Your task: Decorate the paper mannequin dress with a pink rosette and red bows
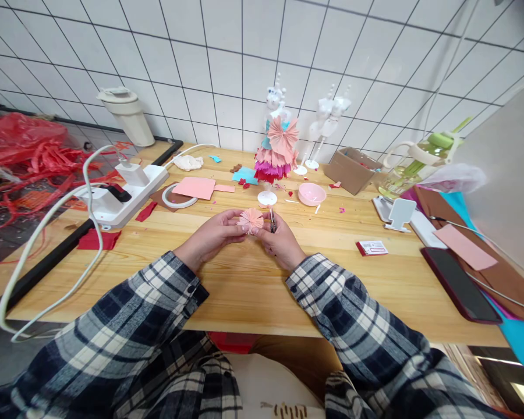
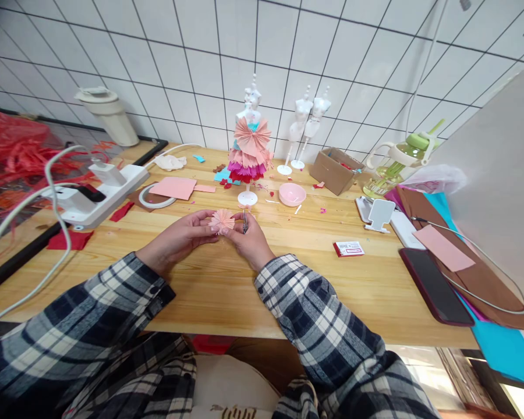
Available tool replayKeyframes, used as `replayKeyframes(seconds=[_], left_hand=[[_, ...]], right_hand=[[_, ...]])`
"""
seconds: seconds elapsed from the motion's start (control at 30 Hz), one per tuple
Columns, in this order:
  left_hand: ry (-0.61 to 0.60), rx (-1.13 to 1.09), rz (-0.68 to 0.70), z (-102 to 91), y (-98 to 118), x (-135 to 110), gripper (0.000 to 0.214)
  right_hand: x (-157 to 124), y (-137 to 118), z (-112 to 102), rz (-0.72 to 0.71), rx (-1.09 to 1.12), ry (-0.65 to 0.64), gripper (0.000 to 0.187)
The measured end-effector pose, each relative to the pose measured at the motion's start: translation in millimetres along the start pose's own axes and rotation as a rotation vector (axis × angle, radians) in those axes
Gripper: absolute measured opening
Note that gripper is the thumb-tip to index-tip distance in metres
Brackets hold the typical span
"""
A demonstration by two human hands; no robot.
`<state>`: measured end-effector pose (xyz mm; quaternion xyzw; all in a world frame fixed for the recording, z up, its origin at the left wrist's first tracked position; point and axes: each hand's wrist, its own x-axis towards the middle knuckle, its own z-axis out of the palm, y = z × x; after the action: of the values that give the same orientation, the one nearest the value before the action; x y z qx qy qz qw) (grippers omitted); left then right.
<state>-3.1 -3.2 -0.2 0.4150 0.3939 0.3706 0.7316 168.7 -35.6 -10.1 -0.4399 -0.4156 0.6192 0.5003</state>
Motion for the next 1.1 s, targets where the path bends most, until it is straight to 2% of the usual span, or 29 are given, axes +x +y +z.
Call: replayKeyframes(seconds=[0.2,0.37,0.57,0.83,1.1], left_hand=[[-0.04,0.03,0.01,0.6,-0.1,0.6,0.046],[0.043,0.005,0.014,1.1,1.5,-0.3,0.046],[-0.01,0.046,0.036,1.8,-0.4,1.0,0.048],[0.063,-0.05,0.034,3.2,3.8,-1.0,0.054],[0.047,-0.08,0.049,-2.6,5.0,-1.6,0.049]], right_hand=[[0.9,2.4,-1.3,0.005,0.004,0.006,0.048],[1.3,3.0,-1.5,0.026,0.001,0.01,0.051],[2.0,5.0,-0.1,-0.021,-0.016,0.055,0.049],[1.2,3.8,1.4,-0.001,-0.081,0.069,0.046],[2.2,2.0,2.8,0.014,0.027,0.035,0.044]])
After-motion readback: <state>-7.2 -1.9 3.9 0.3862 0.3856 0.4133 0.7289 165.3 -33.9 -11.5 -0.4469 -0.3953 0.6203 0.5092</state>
